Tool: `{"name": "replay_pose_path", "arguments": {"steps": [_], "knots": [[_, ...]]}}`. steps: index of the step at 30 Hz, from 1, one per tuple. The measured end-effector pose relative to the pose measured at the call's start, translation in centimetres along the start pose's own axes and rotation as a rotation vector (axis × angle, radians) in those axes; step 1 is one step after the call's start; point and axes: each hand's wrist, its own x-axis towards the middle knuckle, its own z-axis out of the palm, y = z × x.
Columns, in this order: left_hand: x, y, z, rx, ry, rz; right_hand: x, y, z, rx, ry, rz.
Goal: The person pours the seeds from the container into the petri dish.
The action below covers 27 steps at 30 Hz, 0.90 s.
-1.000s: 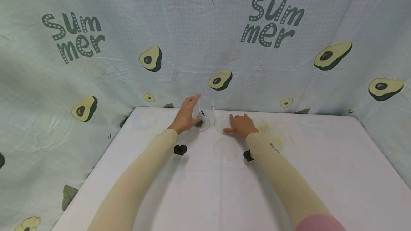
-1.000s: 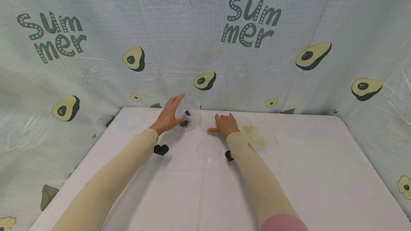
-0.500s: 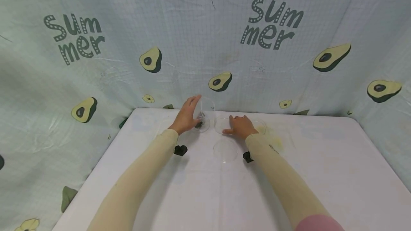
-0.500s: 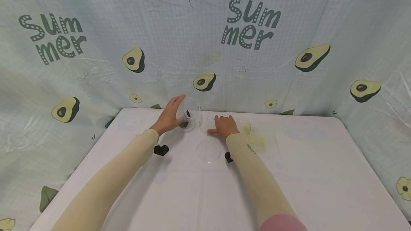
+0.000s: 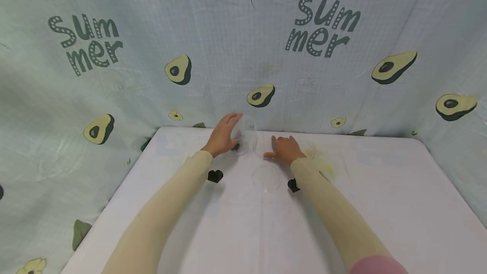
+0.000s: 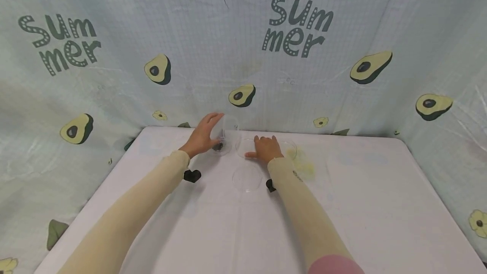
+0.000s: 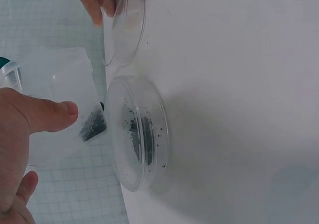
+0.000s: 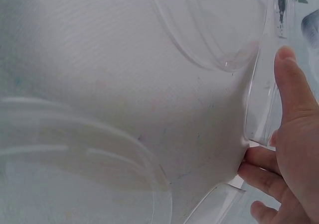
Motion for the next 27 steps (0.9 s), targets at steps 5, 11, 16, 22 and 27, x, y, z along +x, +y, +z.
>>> {"name": "replay_pose_path", "arguments": {"steps": [5, 11, 16, 22, 27], "knots": [[0.3, 0.5, 0.1, 0.041, -0.007, 0.019, -0.5, 0.0, -0.3, 0.022, 0.003, 0.003], [0.3, 0.7, 0.0, 0.031, -0.018, 0.028, -0.4, -0.1, -0.6, 0.029, 0.005, 0.000], [0.3, 0.9, 0.1, 0.029, -0.035, 0.022, -0.3, -0.1, -0.6, 0.030, 0.014, -0.002], [0.4, 1.2, 0.6, 0.061, -0.055, 0.002, -0.1, 0.0, -0.4, 0.031, 0.013, -0.003], [0.5, 1.2, 0.8, 0.073, -0.050, 0.011, -0.2, 0.0, -0.3, 0.026, 0.016, -0.002]]}}
